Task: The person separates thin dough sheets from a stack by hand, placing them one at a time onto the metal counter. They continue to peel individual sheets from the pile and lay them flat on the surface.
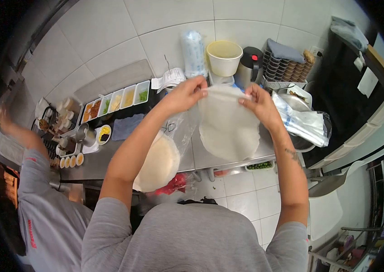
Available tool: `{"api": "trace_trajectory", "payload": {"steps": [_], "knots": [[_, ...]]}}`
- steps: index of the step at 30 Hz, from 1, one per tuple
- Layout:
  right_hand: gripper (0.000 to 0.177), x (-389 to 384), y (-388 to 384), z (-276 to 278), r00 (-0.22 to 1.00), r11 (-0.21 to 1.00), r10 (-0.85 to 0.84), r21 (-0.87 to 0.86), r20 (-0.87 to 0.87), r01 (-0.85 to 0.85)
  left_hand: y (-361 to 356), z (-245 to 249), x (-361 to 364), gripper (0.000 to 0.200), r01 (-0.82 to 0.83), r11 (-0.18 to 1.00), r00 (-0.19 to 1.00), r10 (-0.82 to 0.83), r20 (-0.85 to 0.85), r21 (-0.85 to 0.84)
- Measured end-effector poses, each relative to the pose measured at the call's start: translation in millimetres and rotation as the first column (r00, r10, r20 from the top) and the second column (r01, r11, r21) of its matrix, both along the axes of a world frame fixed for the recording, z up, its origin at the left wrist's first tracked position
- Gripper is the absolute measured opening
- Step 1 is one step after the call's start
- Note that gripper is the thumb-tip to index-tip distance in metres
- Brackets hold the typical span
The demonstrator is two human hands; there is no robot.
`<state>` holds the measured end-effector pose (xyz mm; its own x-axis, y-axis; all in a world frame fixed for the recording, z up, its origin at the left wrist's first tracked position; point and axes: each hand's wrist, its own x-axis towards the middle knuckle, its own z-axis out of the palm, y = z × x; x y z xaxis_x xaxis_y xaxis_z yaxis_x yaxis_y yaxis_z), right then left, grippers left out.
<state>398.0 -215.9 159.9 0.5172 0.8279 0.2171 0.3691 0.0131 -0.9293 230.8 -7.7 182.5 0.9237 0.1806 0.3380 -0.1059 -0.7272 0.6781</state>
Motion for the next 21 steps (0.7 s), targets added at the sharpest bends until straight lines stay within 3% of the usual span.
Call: {"api": "trace_trajectory", "payload": {"steps": [1, 4, 5, 8, 10, 12, 15, 21], "knots": [[0.017, 7, 2, 3, 0.993, 0.999, -0.034, -0.005, 0.11, 0.035, 2, 0, 8, 0.013, -0.024, 0.995, 0.998, 0.018, 0.061, 0.097], [0.017, 11, 3, -1, 0.987, 0.991, -0.023, 0.131, 0.158, 0.002, 3, -26, 26, 0.019, -0.113, 0.934, 0.98, 0.049, 0.192, 0.338], [0.016, 16, 2, -18, 0.946, 0.986, -0.073, 0.165, 0.316, 0.021, -1, -45, 28, 0.021, -0.142, 0.908, 0.977, 0.066, 0.201, 0.394], [0.018, 12, -17, -76, 0.887, 0.995, -0.085, 0.001, 0.455, 0.095, -22, -115, 20, 0.031, -0.141, 0.829, 0.985, 0.066, 0.156, 0.542], [0.031, 8, -33, -127, 0.868, 0.977, -0.064, -0.147, 0.493, 0.156, -37, -165, 10, 0.033, -0.114, 0.819, 0.991, 0.054, 0.122, 0.563], [0.037, -9, -48, -150, 0.886, 0.977, -0.046, -0.165, 0.461, 0.137, -49, -196, -1, 0.032, -0.077, 0.861, 0.996, 0.046, 0.074, 0.503], [0.036, -21, -55, -161, 0.822, 0.988, -0.115, -0.023, 0.557, 0.154, -51, -200, -4, 0.031, -0.09, 0.887, 0.995, 0.062, 0.078, 0.453], [0.031, -31, -49, -131, 0.903, 0.981, -0.196, 0.064, 0.383, 0.186, -40, -165, -4, 0.025, -0.217, 0.896, 0.96, 0.125, 0.249, 0.388]]}}
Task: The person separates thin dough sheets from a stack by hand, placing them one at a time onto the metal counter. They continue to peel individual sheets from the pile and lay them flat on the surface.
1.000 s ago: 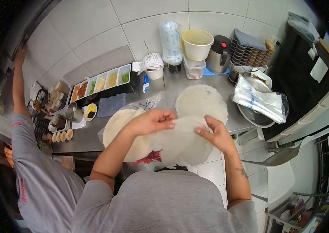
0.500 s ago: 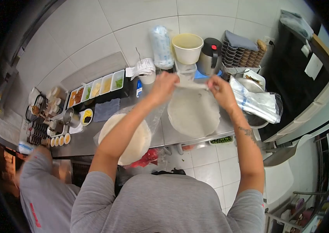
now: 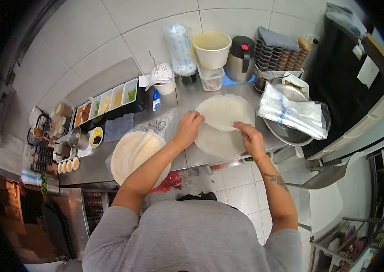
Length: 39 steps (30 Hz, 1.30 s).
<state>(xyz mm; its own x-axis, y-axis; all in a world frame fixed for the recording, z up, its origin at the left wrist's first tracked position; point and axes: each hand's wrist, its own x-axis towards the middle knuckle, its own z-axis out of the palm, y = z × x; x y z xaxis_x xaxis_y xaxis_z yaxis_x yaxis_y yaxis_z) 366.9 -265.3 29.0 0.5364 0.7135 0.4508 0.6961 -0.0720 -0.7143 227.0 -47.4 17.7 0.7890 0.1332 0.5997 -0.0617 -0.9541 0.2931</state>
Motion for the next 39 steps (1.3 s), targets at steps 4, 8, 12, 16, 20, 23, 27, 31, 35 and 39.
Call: {"api": "trace_trajectory", "payload": {"steps": [4, 8, 12, 16, 20, 23, 27, 31, 35, 39], "knots": [[0.038, -17, -6, -9, 0.967, 0.987, 0.133, -0.12, 0.218, -0.109, -6, -3, -19, 0.025, -0.016, 0.999, 1.0, 0.016, -0.011, 0.029], [0.042, -28, -15, -45, 0.919, 0.959, 0.2, -0.261, 0.341, -0.111, -6, -32, -33, 0.025, 0.013, 1.0, 0.992, -0.012, -0.124, 0.004], [0.038, -29, -18, -40, 0.933, 0.961, 0.193, -0.252, 0.304, -0.116, -12, -34, -41, 0.024, -0.011, 1.0, 0.984, 0.011, -0.179, -0.003], [0.037, -15, -18, -32, 0.985, 0.992, 0.043, -0.125, 0.167, -0.022, -11, -28, -51, 0.023, -0.058, 0.995, 0.99, 0.047, -0.134, -0.08], [0.041, 30, 7, -50, 0.871, 0.864, -0.45, -0.151, 0.196, 0.48, -14, -33, -67, 0.022, -0.137, 0.981, 0.973, 0.107, -0.203, -0.14], [0.04, 43, 26, -54, 0.808, 0.78, -0.55, -0.215, 0.211, 0.588, -24, -35, -77, 0.026, -0.132, 0.984, 0.956, 0.094, -0.279, -0.122], [0.024, 53, 36, -55, 0.828, 0.761, -0.537, -0.33, 0.161, 0.558, -31, -32, -88, 0.029, -0.096, 0.99, 0.943, 0.057, -0.329, -0.104], [0.023, 52, 42, -52, 0.795, 0.775, -0.57, -0.184, 0.208, 0.605, -33, -26, -99, 0.029, -0.074, 0.985, 0.944, 0.019, -0.328, -0.155], [0.038, 75, 46, -61, 0.84, 0.745, -0.541, -0.439, 0.044, 0.502, -22, -9, -125, 0.029, -0.179, 0.968, 0.937, 0.114, -0.331, -0.174], [0.031, 39, 58, -38, 0.731, 0.812, -0.497, -0.047, 0.468, 0.582, 44, -9, -160, 0.024, -0.576, 0.815, 0.818, 0.573, -0.055, -0.066]]}}
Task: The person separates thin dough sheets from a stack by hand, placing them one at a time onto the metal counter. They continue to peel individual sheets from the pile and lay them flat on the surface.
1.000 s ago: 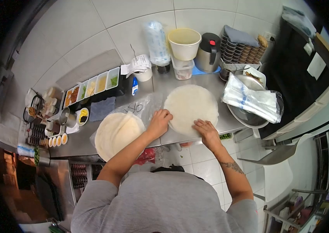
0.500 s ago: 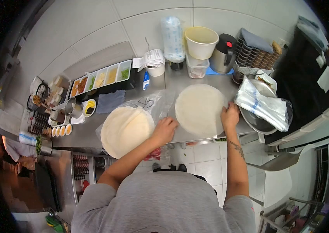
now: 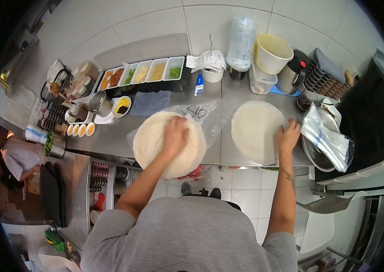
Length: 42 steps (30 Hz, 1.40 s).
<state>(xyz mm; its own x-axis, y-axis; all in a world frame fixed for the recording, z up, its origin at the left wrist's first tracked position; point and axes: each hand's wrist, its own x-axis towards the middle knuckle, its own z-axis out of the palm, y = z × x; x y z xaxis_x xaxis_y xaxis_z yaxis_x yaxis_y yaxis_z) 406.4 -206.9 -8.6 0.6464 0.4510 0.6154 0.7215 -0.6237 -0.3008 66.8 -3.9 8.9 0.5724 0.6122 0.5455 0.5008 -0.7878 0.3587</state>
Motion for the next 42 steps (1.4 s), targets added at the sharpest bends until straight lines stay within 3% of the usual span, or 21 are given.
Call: {"api": "trace_trajectory", "payload": {"steps": [1, 2, 3, 4, 5, 6, 7, 11, 13, 14, 16, 17, 20, 24, 27, 30, 36, 39, 42], "knots": [[0.025, -27, 9, 19, 0.999, 0.999, 0.039, 0.025, -0.024, -0.039, 18, -4, -10, 0.021, -0.066, 0.997, 0.996, 0.064, -0.061, -0.03], [0.024, -41, 20, 13, 0.954, 0.971, 0.229, 0.121, -0.192, -0.208, 31, -9, -18, 0.019, -0.132, 0.99, 0.985, 0.125, -0.122, -0.054], [0.023, -56, 32, 8, 0.847, 0.905, 0.415, 0.244, -0.331, -0.348, 38, -8, -24, 0.018, -0.075, 0.984, 0.995, 0.063, -0.08, -0.164], [0.021, -94, 45, 27, 0.657, 0.89, 0.455, 0.273, -0.601, -0.366, 44, -5, -28, 0.017, -0.011, 0.964, 1.0, 0.004, -0.03, -0.267], [0.021, -121, 54, 23, 0.47, 0.792, 0.587, 0.348, -0.66, -0.501, 49, -3, -31, 0.016, 0.057, 0.93, 0.998, -0.052, 0.025, -0.363], [0.024, -148, 63, 18, 0.331, 0.746, 0.6, 0.36, -0.729, -0.559, 51, 4, -34, 0.015, 0.072, 0.934, 0.996, -0.049, 0.075, -0.35], [0.029, -173, 70, 9, 0.318, 0.732, 0.586, 0.319, -0.745, -0.603, 51, 15, -35, 0.015, 0.086, 0.937, 0.991, -0.045, 0.126, -0.339], [0.028, -224, 91, -6, 0.629, 0.793, 0.533, 0.076, -0.566, -0.604, 40, 47, -52, 0.016, 0.107, 0.95, 0.975, -0.042, 0.219, -0.293], [0.024, -230, 98, -7, 0.735, 0.81, 0.519, -0.022, -0.436, -0.585, 27, 66, -61, 0.017, 0.023, 0.984, 0.98, 0.013, 0.199, -0.176], [0.023, -230, 103, -4, 0.634, 0.808, 0.52, 0.089, -0.573, -0.583, 21, 76, -64, 0.017, -0.018, 0.993, 0.981, 0.04, 0.191, -0.114], [0.021, -228, 109, 6, 0.361, 0.807, 0.51, 0.288, -0.781, -0.516, 20, 84, -68, 0.021, -0.129, 0.976, 0.979, 0.153, 0.132, -0.178], [0.02, -230, 115, -1, 0.154, 0.733, 0.63, 0.517, -0.761, -0.442, 28, 83, -66, 0.021, -0.175, 0.967, 0.975, 0.197, 0.106, -0.186], [0.018, -227, 117, 5, 0.014, 0.823, 0.455, 0.415, -0.89, -0.388, 49, 53, -75, 0.024, -0.226, 0.959, 0.972, 0.234, 0.029, -0.17], [0.018, -227, 107, -3, -0.006, 0.83, 0.49, 0.469, -0.872, -0.303, 48, 26, -100, 0.032, -0.157, 0.977, 0.979, 0.135, -0.153, -0.142], [0.018, -233, 101, 1, -0.172, 0.781, 0.593, 0.614, -0.787, -0.118, 40, 5, -119, 0.027, -0.187, 0.972, 0.959, 0.149, -0.242, -0.141], [0.021, -241, 93, 23, -0.165, 0.814, 0.505, 0.532, -0.847, -0.233, 37, -15, -124, 0.02, -0.162, 0.93, 0.979, 0.11, -0.17, -0.33], [0.031, -236, 88, 10, -0.125, 0.763, 0.541, 0.548, -0.832, -0.344, 24, 8, -133, 0.018, -0.259, 0.898, 0.949, 0.168, -0.266, -0.355], [0.03, -237, 89, 6, -0.167, 0.765, 0.538, 0.562, -0.826, -0.313, 8, 20, -137, 0.015, -0.22, 0.968, 0.969, 0.201, -0.146, -0.123], [0.034, -241, 86, 16, -0.174, 0.791, 0.505, 0.534, -0.845, -0.298, -3, 6, -118, 0.016, 0.166, 0.891, 0.981, -0.106, 0.164, -0.422]]}}
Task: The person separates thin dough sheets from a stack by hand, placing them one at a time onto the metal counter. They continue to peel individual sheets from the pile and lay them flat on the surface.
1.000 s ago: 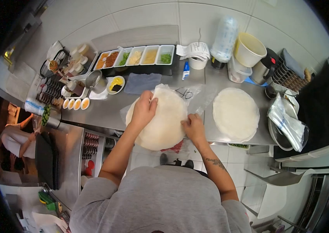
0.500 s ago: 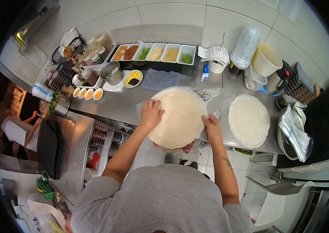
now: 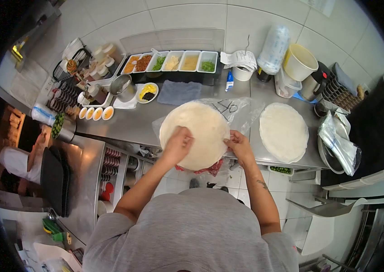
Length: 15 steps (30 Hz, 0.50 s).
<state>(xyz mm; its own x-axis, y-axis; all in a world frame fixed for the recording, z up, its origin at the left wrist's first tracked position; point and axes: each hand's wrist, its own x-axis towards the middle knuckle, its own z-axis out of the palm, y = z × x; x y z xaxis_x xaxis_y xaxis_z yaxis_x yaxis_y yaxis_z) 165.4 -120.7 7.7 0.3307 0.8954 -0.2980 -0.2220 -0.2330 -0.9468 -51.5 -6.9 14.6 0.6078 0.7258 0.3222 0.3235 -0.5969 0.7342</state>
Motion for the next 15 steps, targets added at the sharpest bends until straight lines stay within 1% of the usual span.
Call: {"api": "trace_trajectory", "payload": {"steps": [2, 4, 6, 9, 10, 12, 15], "knots": [[0.04, 2, -1, -6, 0.997, 0.999, 0.029, 0.041, -0.066, -0.027, -21, 7, 22, 0.018, 0.16, 0.964, 0.985, -0.141, 0.102, -0.214], [0.046, 0, -3, -4, 0.99, 0.995, 0.068, 0.076, -0.12, -0.059, -31, -6, 43, 0.018, 0.209, 0.966, 0.976, -0.195, 0.1, -0.153], [0.051, -5, -7, 5, 0.98, 0.99, 0.113, 0.103, -0.161, -0.098, -36, -16, 54, 0.017, 0.214, 0.962, 0.975, -0.2, 0.092, -0.169], [0.055, -6, -9, -2, 0.974, 0.986, 0.118, 0.141, -0.192, -0.092, -38, -24, 57, 0.015, 0.2, 0.966, 0.977, -0.184, 0.108, -0.163], [0.056, -7, -11, -3, 0.979, 0.986, 0.113, 0.143, -0.172, -0.089, -38, -26, 58, 0.014, 0.192, 0.969, 0.978, -0.175, 0.116, -0.155], [0.058, -9, -12, -4, 0.986, 0.986, 0.101, 0.146, -0.132, -0.082, -37, -25, 56, 0.011, 0.181, 0.962, 0.981, -0.161, 0.109, -0.207], [0.06, -15, -13, 1, 0.996, 0.993, 0.063, 0.106, -0.055, -0.057, -35, -23, 54, 0.008, 0.168, 0.945, 0.985, -0.149, 0.088, -0.279]]}}
